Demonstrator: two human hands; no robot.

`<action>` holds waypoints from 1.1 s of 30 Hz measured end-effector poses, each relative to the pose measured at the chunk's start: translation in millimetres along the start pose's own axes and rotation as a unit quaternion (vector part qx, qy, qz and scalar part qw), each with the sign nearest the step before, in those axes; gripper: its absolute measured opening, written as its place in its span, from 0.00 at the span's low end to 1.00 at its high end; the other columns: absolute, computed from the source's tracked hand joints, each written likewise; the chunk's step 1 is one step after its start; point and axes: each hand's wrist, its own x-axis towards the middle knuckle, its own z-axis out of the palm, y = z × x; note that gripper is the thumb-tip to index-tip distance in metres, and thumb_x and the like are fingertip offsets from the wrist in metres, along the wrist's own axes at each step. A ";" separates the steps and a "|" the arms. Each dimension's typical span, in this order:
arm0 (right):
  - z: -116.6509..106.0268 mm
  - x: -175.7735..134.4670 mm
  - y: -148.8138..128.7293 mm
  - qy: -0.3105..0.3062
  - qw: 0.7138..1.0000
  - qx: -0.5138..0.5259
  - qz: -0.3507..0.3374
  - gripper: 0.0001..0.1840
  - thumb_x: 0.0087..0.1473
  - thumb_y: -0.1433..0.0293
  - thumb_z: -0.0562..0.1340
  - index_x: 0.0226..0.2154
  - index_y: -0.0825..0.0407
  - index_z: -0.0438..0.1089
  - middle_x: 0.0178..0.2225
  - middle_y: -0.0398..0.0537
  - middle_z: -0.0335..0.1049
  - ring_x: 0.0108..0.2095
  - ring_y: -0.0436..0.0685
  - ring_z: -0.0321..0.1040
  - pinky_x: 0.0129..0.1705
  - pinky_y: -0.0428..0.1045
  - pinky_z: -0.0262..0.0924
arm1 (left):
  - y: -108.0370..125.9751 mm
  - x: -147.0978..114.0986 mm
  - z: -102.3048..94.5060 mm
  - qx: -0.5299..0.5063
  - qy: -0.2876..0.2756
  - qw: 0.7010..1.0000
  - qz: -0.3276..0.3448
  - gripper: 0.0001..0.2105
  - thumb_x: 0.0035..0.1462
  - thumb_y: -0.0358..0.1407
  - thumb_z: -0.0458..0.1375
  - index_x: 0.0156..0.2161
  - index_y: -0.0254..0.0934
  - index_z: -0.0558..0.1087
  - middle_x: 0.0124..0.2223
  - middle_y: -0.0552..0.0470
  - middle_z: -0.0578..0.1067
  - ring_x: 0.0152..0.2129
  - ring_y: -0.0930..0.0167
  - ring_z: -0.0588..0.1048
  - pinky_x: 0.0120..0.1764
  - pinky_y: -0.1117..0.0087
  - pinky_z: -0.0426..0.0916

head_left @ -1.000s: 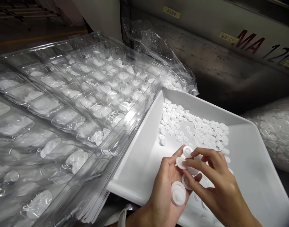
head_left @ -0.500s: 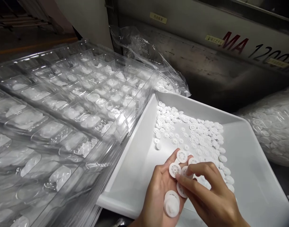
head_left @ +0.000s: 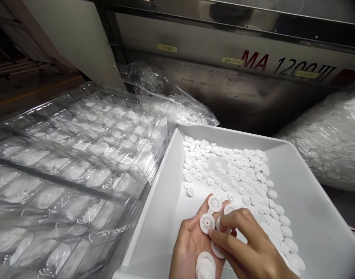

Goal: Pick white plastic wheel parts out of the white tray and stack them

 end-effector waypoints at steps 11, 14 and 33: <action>-28.6 3.3 9.3 0.031 0.983 0.088 0.158 0.16 0.56 0.76 0.57 0.47 0.49 0.63 0.39 0.48 0.59 0.40 0.53 0.62 0.36 0.47 0.63 | 3.0 2.9 3.8 -0.033 -0.022 0.999 -0.006 0.24 0.62 0.38 0.39 0.62 0.35 0.50 0.47 0.42 0.73 0.39 0.69 0.74 0.51 0.61 0.61; -36.5 2.6 16.1 -0.058 0.962 0.110 0.244 0.18 0.57 0.70 0.58 0.50 0.43 0.60 0.44 0.45 0.60 0.41 0.52 0.62 0.39 0.47 0.62 | 5.2 1.8 5.9 0.007 -0.016 1.000 -0.009 0.24 0.62 0.38 0.39 0.62 0.36 0.51 0.53 0.40 0.70 0.47 0.63 0.71 0.54 0.53 0.57; -38.8 6.3 16.5 -0.077 0.905 0.228 0.351 0.11 0.54 0.71 0.62 0.40 0.40 0.66 0.39 0.36 0.65 0.37 0.50 0.59 0.40 0.47 0.55 | 2.4 1.3 -9.5 0.130 -0.003 0.991 0.039 0.19 0.57 0.33 0.48 0.53 0.40 0.68 0.50 0.43 0.75 0.53 0.58 0.67 0.56 0.50 0.57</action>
